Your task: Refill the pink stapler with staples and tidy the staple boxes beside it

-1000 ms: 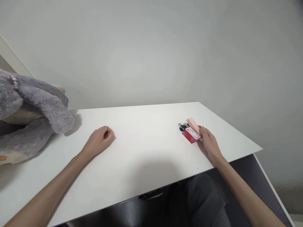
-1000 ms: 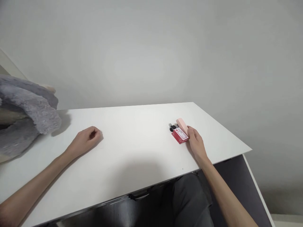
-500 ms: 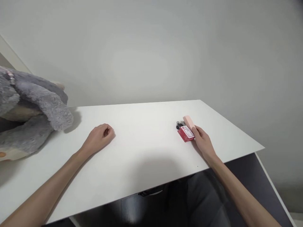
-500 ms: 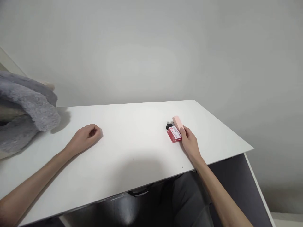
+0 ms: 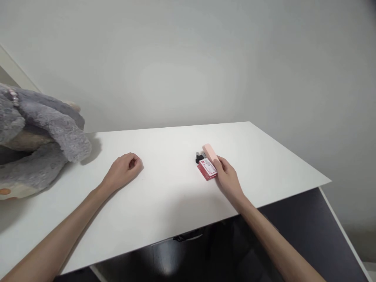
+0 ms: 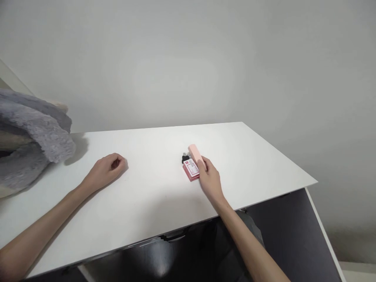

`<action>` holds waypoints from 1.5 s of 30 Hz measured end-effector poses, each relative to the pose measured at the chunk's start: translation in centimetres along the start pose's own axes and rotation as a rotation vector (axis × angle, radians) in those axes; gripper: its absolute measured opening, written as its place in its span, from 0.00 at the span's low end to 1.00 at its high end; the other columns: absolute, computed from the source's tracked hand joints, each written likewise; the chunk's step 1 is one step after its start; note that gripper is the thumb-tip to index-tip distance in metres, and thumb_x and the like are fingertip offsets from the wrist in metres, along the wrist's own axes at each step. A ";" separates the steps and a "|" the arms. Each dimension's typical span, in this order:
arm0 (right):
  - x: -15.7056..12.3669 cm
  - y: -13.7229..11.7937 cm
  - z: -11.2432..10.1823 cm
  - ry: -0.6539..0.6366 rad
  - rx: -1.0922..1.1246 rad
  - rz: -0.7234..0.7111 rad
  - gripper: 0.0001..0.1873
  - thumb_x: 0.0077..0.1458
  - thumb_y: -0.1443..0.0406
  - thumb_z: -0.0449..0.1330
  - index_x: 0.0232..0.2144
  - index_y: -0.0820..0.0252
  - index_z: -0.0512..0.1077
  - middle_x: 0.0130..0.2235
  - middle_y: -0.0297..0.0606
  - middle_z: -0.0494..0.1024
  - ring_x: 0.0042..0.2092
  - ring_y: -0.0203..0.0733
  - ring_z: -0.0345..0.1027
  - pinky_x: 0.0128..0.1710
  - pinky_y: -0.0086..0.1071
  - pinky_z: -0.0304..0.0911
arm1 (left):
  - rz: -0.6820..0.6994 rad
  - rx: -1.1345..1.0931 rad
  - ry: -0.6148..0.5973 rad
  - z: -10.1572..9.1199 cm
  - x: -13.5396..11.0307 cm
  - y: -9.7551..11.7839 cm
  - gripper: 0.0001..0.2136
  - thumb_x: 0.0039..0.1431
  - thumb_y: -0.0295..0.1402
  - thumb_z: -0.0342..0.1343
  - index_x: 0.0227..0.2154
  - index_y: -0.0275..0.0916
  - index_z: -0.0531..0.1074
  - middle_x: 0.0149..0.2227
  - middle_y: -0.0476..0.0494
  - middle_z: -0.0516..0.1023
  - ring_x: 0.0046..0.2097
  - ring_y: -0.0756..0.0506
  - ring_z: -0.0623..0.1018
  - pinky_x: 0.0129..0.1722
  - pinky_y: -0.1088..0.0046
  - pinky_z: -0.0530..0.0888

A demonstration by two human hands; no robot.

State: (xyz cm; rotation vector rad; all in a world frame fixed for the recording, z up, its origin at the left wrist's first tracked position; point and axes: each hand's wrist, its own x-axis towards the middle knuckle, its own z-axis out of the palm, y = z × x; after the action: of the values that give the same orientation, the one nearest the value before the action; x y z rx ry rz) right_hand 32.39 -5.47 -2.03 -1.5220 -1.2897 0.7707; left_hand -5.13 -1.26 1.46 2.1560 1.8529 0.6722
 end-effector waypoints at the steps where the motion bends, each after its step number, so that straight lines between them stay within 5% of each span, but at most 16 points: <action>1: -0.3 -0.3 0.6 -0.012 0.004 -0.005 0.28 0.69 0.46 0.52 0.58 0.55 0.77 0.56 0.46 0.83 0.54 0.56 0.77 0.52 0.44 0.69 | 0.000 -0.001 -0.003 0.0 -0.1 0.1 0.10 0.63 0.41 0.52 0.29 0.42 0.68 0.31 0.45 0.78 0.32 0.43 0.73 0.33 0.67 0.67; 11: -2.8 -3.3 5.6 -0.175 0.056 0.023 0.24 0.70 0.50 0.52 0.59 0.51 0.75 0.56 0.40 0.83 0.55 0.54 0.78 0.55 0.46 0.71 | 0.066 -0.029 -0.016 0.0 -0.5 0.7 0.14 0.68 0.47 0.52 0.35 0.42 0.72 0.36 0.44 0.80 0.35 0.43 0.76 0.36 0.65 0.70; 15: -2.9 -3.3 5.4 -0.240 0.052 -0.003 0.26 0.71 0.49 0.52 0.61 0.51 0.74 0.61 0.40 0.81 0.62 0.55 0.74 0.62 0.49 0.68 | 0.102 -0.080 -0.023 0.3 -1.0 1.5 0.15 0.69 0.48 0.52 0.38 0.42 0.73 0.38 0.44 0.81 0.37 0.43 0.77 0.39 0.65 0.71; 21: -0.6 -2.1 3.6 -0.335 0.055 -0.122 0.25 0.72 0.50 0.51 0.60 0.52 0.76 0.62 0.40 0.80 0.66 0.52 0.72 0.67 0.46 0.64 | 0.154 -0.235 -0.098 2.6 -3.8 5.6 0.20 0.63 0.52 0.61 0.48 0.43 0.68 0.52 0.39 0.79 0.51 0.37 0.79 0.50 0.57 0.74; 26: 2.8 -1.8 4.2 -0.377 0.095 -0.179 0.23 0.72 0.50 0.52 0.58 0.53 0.77 0.59 0.42 0.83 0.63 0.49 0.75 0.65 0.44 0.67 | 0.156 -0.282 -0.114 4.4 -5.3 7.6 0.30 0.56 0.51 0.69 0.52 0.44 0.62 0.59 0.34 0.74 0.60 0.33 0.76 0.56 0.49 0.75; 33: 6.9 -1.4 6.8 -0.335 0.159 -0.162 0.15 0.69 0.57 0.55 0.46 0.55 0.79 0.46 0.40 0.87 0.49 0.45 0.82 0.53 0.40 0.73 | 0.153 -0.248 -0.043 6.0 -5.4 7.9 0.37 0.49 0.52 0.74 0.55 0.47 0.61 0.58 0.34 0.74 0.58 0.29 0.77 0.52 0.45 0.78; 45: 6.9 -1.6 7.4 -0.325 0.135 -0.169 0.11 0.62 0.61 0.57 0.43 0.54 0.78 0.42 0.38 0.86 0.45 0.46 0.81 0.44 0.37 0.72 | 0.128 -0.319 -0.068 5.7 -5.2 8.2 0.29 0.58 0.49 0.69 0.53 0.49 0.58 0.57 0.36 0.76 0.54 0.34 0.81 0.48 0.51 0.79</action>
State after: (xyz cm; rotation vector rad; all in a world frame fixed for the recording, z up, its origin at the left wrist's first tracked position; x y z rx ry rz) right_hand 26.80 3.13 -2.26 -1.1948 -1.5486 1.0018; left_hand 4.24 -7.13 -0.81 2.0702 1.4681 0.8451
